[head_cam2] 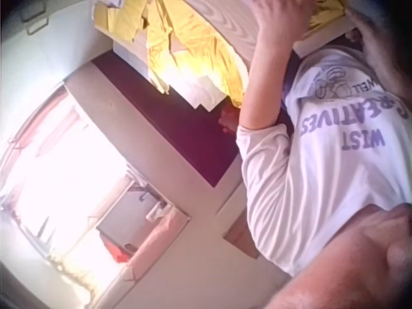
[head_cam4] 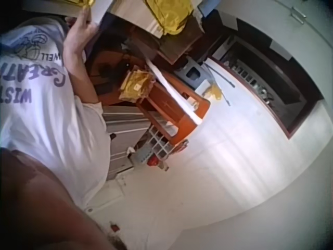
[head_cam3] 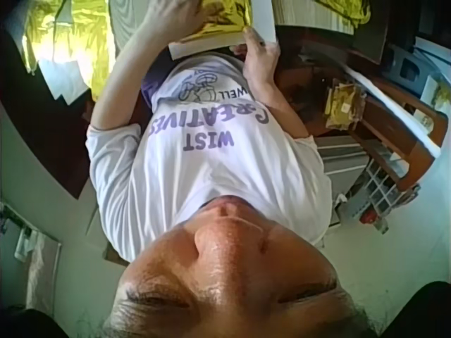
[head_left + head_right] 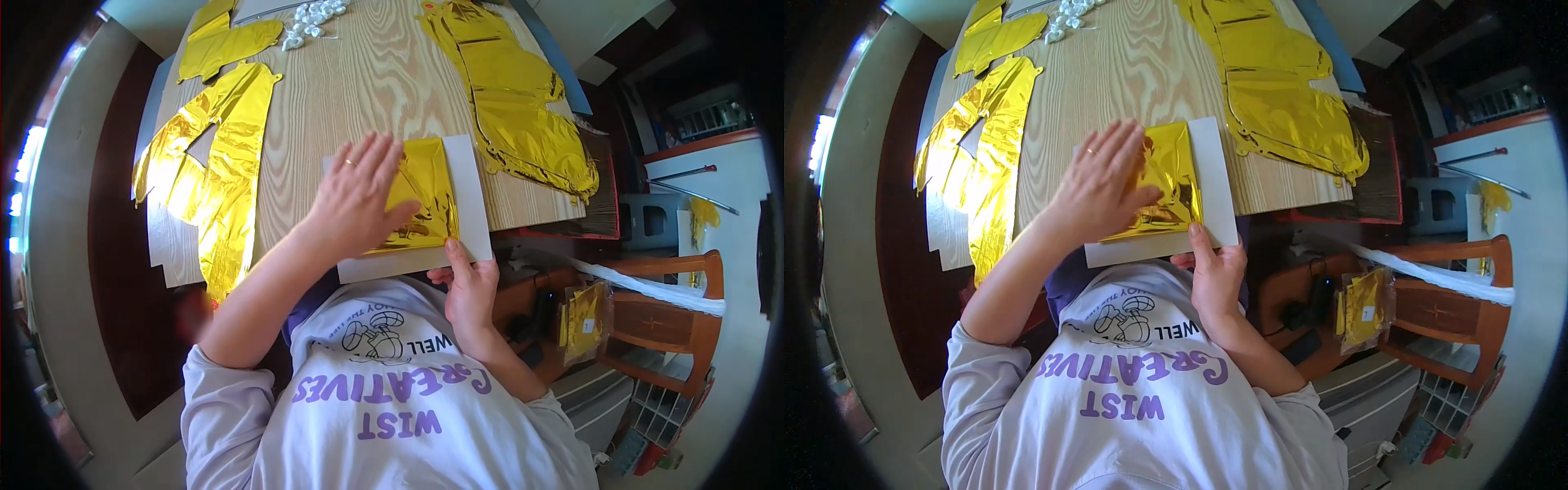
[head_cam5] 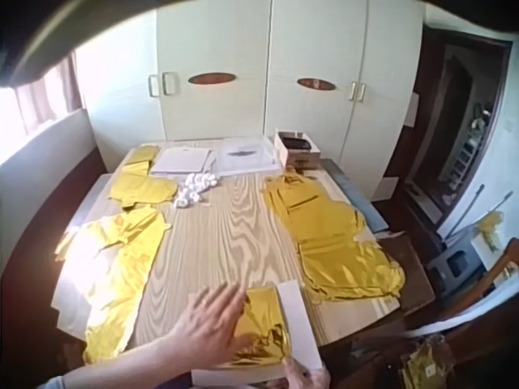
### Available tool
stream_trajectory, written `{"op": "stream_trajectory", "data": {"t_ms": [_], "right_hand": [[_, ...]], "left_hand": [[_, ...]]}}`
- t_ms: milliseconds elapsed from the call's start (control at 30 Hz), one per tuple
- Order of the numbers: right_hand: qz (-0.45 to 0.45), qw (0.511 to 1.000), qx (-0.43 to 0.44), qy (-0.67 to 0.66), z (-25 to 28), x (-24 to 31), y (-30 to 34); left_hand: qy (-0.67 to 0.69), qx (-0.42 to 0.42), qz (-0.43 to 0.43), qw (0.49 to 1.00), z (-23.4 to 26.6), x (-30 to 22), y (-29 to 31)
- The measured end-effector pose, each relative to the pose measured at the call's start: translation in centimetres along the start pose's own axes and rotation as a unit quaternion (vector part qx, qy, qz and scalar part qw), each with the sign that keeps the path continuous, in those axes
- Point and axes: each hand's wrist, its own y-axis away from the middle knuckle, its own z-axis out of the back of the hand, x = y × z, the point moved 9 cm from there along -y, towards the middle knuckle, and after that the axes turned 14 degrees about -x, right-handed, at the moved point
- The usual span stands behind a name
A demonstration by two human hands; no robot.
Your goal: Folding and placing gold letter balloons onto cardboard templates for packaging.
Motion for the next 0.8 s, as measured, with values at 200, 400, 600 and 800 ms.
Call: {"op": "stream_trajectory", "data": {"t_ms": [200, 400, 600, 800], "right_hand": [[0.011, 1.0, -0.005, 0.004, -0.6, 0.9, 0.4], [0.007, 1.0, 0.011, -0.018, -0.9, 0.4, 0.2], [-0.081, 0.983, 0.05, 0.159, 1.0, 2.5, 0.4], [0.502, 0.77, 0.031, 0.394, -3.4, 15.8, 1.5]], "left_hand": [[0.013, 0.039, -0.002, 0.999, -1.7, -0.6, 2.1], [0.003, 0.045, 0.001, 0.999, -2.3, -0.3, 1.7], [0.007, 0.044, 0.012, 0.999, -2.5, -0.1, 1.9], [-0.003, 0.059, 0.003, 0.998, -2.7, -0.7, 1.9]]}}
